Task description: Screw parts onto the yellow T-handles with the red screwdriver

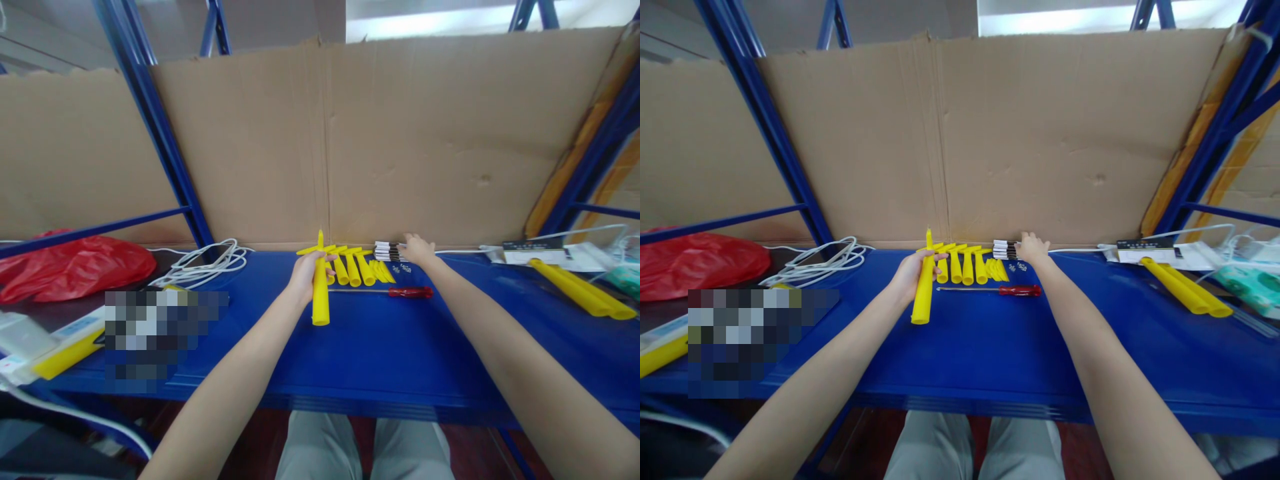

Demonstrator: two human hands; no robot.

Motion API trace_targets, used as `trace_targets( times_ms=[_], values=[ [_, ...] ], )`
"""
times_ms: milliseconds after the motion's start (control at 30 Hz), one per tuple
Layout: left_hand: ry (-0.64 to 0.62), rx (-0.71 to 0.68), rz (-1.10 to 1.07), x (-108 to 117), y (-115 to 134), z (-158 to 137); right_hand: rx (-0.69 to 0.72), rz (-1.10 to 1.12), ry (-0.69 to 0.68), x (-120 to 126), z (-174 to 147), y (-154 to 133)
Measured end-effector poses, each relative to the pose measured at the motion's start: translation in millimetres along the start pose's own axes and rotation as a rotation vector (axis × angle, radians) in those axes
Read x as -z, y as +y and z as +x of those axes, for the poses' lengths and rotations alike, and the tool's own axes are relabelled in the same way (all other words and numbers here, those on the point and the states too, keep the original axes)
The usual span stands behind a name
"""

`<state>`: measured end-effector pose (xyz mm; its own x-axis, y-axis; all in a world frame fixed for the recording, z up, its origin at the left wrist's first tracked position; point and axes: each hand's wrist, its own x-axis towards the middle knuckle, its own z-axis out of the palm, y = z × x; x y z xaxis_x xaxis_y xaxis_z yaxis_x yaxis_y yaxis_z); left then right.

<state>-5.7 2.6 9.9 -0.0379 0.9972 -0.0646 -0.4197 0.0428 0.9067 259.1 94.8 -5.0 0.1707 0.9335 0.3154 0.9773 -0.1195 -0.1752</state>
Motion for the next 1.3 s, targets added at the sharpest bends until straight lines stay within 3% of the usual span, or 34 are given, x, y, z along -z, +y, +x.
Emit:
trace_targets(
  times_ms=[267, 367, 467, 567, 667, 867, 1033, 1300],
  values=[
    [-0.016, 0.011, 0.04, -1, 2, -2, 0.057, 0.297, 0.27, 8, -20, 20],
    [0.015, 0.017, 0.1, -1, 3, -3, 0.102, 0.407, 0.285, 13, -30, 30],
    [0.021, -0.034, 0.141, 1, 3, -1, 0.169, 0.496, 0.23, 21, -39, 39],
    [0.032, -0.086, 0.202, 4, 3, 1, 0.285, 0.492, 0.091, 29, -52, 39],
    [0.04, -0.115, 0.292, 7, 4, 4, 0.421, 0.375, -0.111, 33, -66, 32],
    [0.014, -0.123, 0.547, 12, 3, 9, 0.49, 0.182, -0.379, 30, -80, 16],
    [-0.024, -0.2, 0.683, 16, -5, 16, 0.6, 0.209, -0.425, 26, -84, 6],
    [-0.049, -0.221, 0.731, 20, -8, 19, 0.666, 0.1, -0.331, 23, -90, -5]
  ],
)
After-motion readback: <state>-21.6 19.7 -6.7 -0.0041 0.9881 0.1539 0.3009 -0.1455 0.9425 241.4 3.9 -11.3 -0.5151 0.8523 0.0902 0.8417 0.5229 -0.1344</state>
